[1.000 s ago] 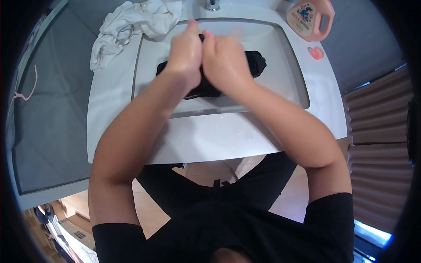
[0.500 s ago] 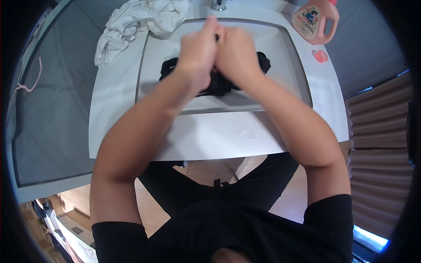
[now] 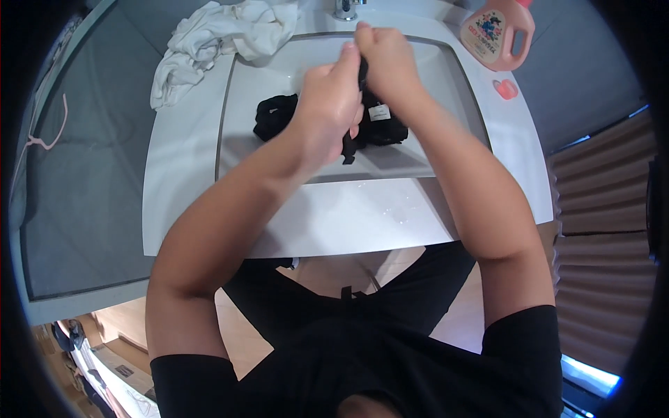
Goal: The person washes a black garment by hand in a sink with soapy water, scrubbing and squeezing the fabric repeatedly.
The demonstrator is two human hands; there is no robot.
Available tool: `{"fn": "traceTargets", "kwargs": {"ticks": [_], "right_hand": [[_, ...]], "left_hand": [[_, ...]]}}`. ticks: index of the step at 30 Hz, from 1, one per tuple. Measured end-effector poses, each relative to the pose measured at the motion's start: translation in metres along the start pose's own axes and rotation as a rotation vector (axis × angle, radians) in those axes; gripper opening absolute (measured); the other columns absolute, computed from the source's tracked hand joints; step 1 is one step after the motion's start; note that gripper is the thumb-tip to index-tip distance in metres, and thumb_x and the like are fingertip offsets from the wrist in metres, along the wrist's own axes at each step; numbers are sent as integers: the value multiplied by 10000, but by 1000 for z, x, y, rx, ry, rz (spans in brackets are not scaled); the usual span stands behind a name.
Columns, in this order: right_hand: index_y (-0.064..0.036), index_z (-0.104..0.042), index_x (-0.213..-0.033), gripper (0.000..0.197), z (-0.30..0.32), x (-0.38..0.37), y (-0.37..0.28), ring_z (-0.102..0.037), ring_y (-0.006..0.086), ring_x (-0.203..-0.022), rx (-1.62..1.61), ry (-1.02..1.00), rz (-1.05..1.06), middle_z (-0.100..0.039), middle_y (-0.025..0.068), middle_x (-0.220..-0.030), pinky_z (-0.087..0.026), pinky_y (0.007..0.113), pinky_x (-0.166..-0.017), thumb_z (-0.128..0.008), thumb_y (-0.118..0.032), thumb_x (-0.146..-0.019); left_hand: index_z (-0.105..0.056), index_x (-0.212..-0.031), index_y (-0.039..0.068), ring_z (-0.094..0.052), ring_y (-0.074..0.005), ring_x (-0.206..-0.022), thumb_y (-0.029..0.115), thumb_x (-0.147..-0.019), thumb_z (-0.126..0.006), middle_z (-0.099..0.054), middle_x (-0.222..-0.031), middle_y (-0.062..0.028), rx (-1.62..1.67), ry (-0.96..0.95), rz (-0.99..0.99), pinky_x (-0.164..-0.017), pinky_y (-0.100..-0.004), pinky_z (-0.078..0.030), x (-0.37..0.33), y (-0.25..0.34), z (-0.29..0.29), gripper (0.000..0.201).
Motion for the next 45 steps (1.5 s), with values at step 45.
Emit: {"fn": "traceTargets", "kwargs": {"ticks": [45], "right_hand": [[-16,-638,-866,517,-1,24,7,-444,106,-541,-1182,-672,-349,-391,-30,-534,-355,272,-568,-541,-513,-971]], "left_hand": [[-541,-1123,-17,-678,-191,-820,125,-976,-606,-673,-916,-119,-140,-116,-762,-754,-306,-532,-18,62,63,214]]}}
Point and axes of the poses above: each hand's wrist, its own x-axis away from the middle knuckle, its own z-axis out of the back of the hand, y = z × x, the point moved 7 cm from there along -x, towards the middle knuckle
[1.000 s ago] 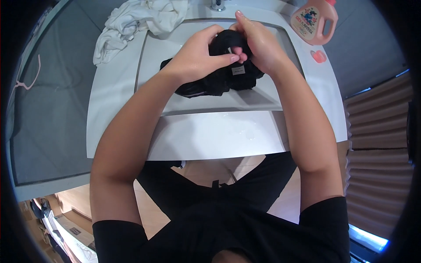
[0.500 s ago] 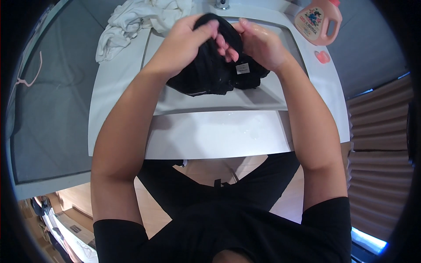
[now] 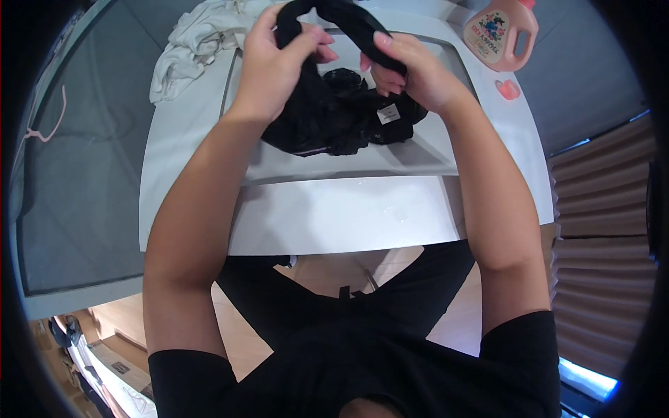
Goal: The person washes a black garment by hand in a sink with soapy water, scrubbing and squeezing the fabric repeatedly.
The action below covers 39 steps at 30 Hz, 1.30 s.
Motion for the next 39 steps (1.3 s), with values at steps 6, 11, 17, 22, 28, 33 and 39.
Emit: {"fn": "traceTargets", "kwargs": {"ticks": [6,11,17,22,28,33,39], "right_hand": [[-49,-570,-839,476,-2,0,-6,-450,153,-584,-208,126,66,-385,1,-559,-392,299,-640,-456,-476,-1015],[-77,-570,-836,389,12,1,-4,-514,198,-632,-222,339,14,-448,20,-607,-430,318,-622,-529,-430,-996],[-70,-533,-766,446,17,5,-9,-419,126,-530,0,531,19,-380,-7,-541,-345,276,-543,-519,-445,-1007],[79,-578,-654,540,-56,1,-21,-520,370,-522,541,543,223,-569,261,-587,-456,486,-616,-497,-338,-987],[82,-568,-636,578,-30,12,-20,-541,430,-553,541,860,212,-563,285,-594,-442,504,-602,-407,-324,-1016],[74,-602,-647,582,-27,5,-30,-569,463,-607,522,866,85,-575,281,-610,-449,524,-630,-400,-325,-1019],[66,-635,-679,572,-65,2,-27,-581,508,-610,639,727,257,-599,300,-650,-479,514,-599,-414,-342,-1014]], "left_hand": [[-553,-1066,-6,-477,-93,-568,195,-1026,-559,-563,-770,-38,11,-112,80,-544,-257,-439,7,-11,-7,205],[-564,-998,16,-366,-45,-510,433,-1067,-423,-482,-690,-1,-82,-271,282,-441,-218,-286,15,-18,-24,445],[-529,-844,35,-331,-52,-474,501,-1057,-375,-410,-614,29,-35,22,400,-410,-233,-261,7,-25,2,535],[-542,-726,128,-380,-106,-465,519,-1013,-480,-425,-600,43,-32,207,374,-415,-261,-296,20,-32,-16,489],[-543,-788,34,-405,-133,-499,486,-1048,-400,-469,-604,-17,152,183,544,-464,-311,-333,35,-48,-55,541],[-522,-908,81,-573,-220,-692,461,-1060,-347,-576,-776,-67,176,147,809,-633,-399,-500,52,-32,-58,445],[-504,-891,106,-407,-141,-489,448,-1064,-349,-452,-668,-6,297,362,671,-433,-333,-324,36,-35,-31,413]]}}
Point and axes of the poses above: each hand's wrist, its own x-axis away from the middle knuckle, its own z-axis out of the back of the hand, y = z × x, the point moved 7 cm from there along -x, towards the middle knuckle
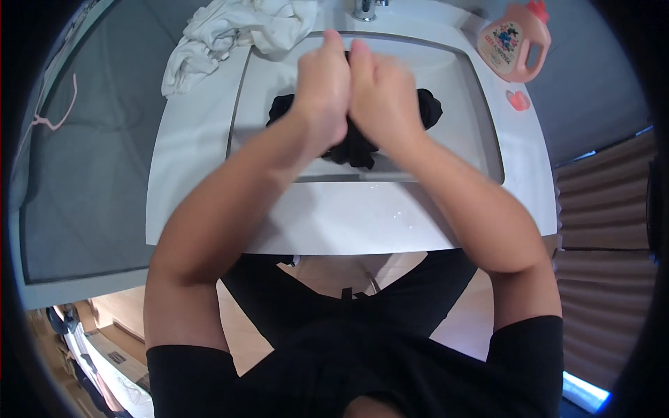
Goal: The person washes a black garment by hand in a sink with soapy water, scrubbing and squeezing the fabric repeatedly.
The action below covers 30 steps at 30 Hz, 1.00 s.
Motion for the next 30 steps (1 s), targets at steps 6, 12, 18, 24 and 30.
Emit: {"fn": "traceTargets", "kwargs": {"ticks": [6,12,18,24,30], "right_hand": [[55,-622,-663,573,0,2,-3,-590,485,-608,114,76,151,-606,287,-646,-481,517,-601,-405,-339,-1018],[47,-640,-665,551,20,-20,29,-615,467,-608,-40,87,-156,-616,270,-634,-506,508,-599,-435,-337,-1003],[50,-650,-677,552,21,-31,48,-640,466,-653,24,-7,-298,-626,278,-661,-518,513,-629,-415,-331,-999],[52,-651,-701,563,0,-7,25,-633,477,-683,222,-17,-42,-642,272,-693,-500,557,-684,-372,-325,-1012],[48,-634,-685,525,-15,14,8,-626,474,-669,-113,-94,-135,-617,281,-669,-495,539,-667,-412,-308,-1001]], "left_hand": [[-506,-878,130,-415,-145,-489,470,-1050,-369,-443,-657,-4,170,-57,92,-456,-333,-362,-20,-13,-6,405],[-515,-899,136,-328,-124,-468,618,-1004,-352,-453,-618,-9,-278,-103,80,-421,-310,-256,8,-16,-23,519],[-550,-945,110,-409,-146,-474,621,-997,-373,-482,-607,-11,-234,-155,135,-426,-301,-287,12,-30,-29,543],[-572,-1030,83,-631,-237,-761,553,-1017,-393,-648,-887,-95,-109,-42,-30,-655,-389,-519,-19,-20,-5,503],[-512,-820,114,-399,-130,-470,562,-1020,-397,-494,-597,-20,-59,23,56,-416,-325,-278,-13,6,1,503]]}}
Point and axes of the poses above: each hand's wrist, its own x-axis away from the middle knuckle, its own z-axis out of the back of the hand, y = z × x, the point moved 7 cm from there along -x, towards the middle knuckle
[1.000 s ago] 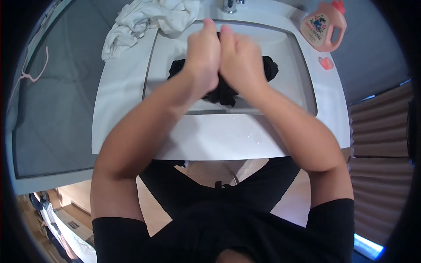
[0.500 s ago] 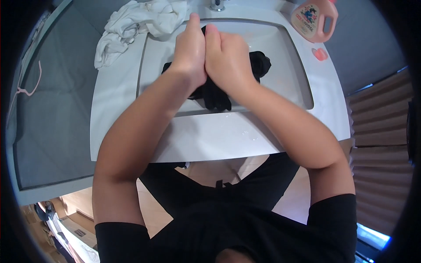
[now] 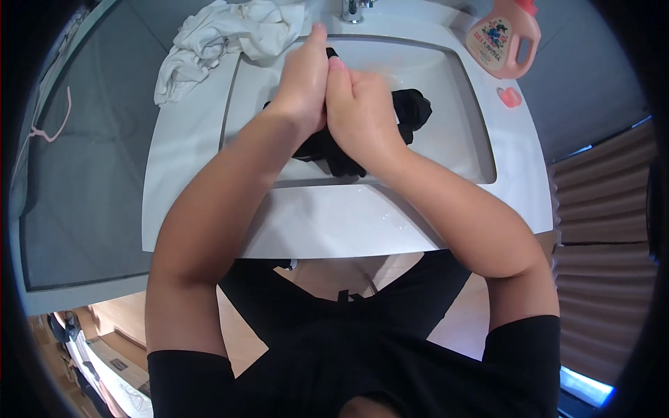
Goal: The person washes a black garment by hand in a sink with soapy water, scrubbing and squeezing the fabric repeatedly.
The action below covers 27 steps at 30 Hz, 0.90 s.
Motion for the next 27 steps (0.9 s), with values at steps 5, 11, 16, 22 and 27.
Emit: {"fn": "traceTargets", "kwargs": {"ticks": [5,11,16,22,27], "right_hand": [[44,-660,-727,505,35,-37,32,-625,499,-702,-1,94,-239,-628,296,-701,-508,542,-703,-415,-307,-994],[57,-649,-704,537,34,-38,14,-614,515,-698,88,154,-48,-625,304,-699,-500,552,-711,-410,-324,-999],[55,-635,-681,536,22,-5,-6,-602,510,-653,185,173,168,-622,291,-681,-498,543,-669,-416,-316,-999],[44,-649,-682,523,42,-33,27,-605,529,-733,-2,123,-239,-621,310,-719,-474,575,-749,-428,-313,-994],[48,-653,-691,580,38,-33,15,-619,504,-713,178,146,4,-628,297,-713,-488,555,-721,-372,-346,-1011]], "left_hand": [[-524,-872,89,-571,-211,-655,533,-1014,-438,-570,-790,-65,-290,-170,51,-587,-397,-485,16,-25,-17,474],[-543,-923,81,-511,-185,-607,500,-1035,-408,-567,-791,-54,-46,-115,65,-543,-348,-414,13,-28,-15,454],[-510,-881,110,-402,-141,-448,503,-1040,-390,-449,-662,-14,159,-68,102,-411,-315,-308,0,-20,-19,442],[-532,-889,108,-577,-207,-691,534,-1014,-433,-582,-791,-64,-233,-214,123,-627,-402,-489,18,-32,-28,454],[-512,-860,88,-464,-184,-555,513,-1029,-407,-497,-703,-31,-44,-113,26,-520,-368,-397,13,-25,-19,469]]}}
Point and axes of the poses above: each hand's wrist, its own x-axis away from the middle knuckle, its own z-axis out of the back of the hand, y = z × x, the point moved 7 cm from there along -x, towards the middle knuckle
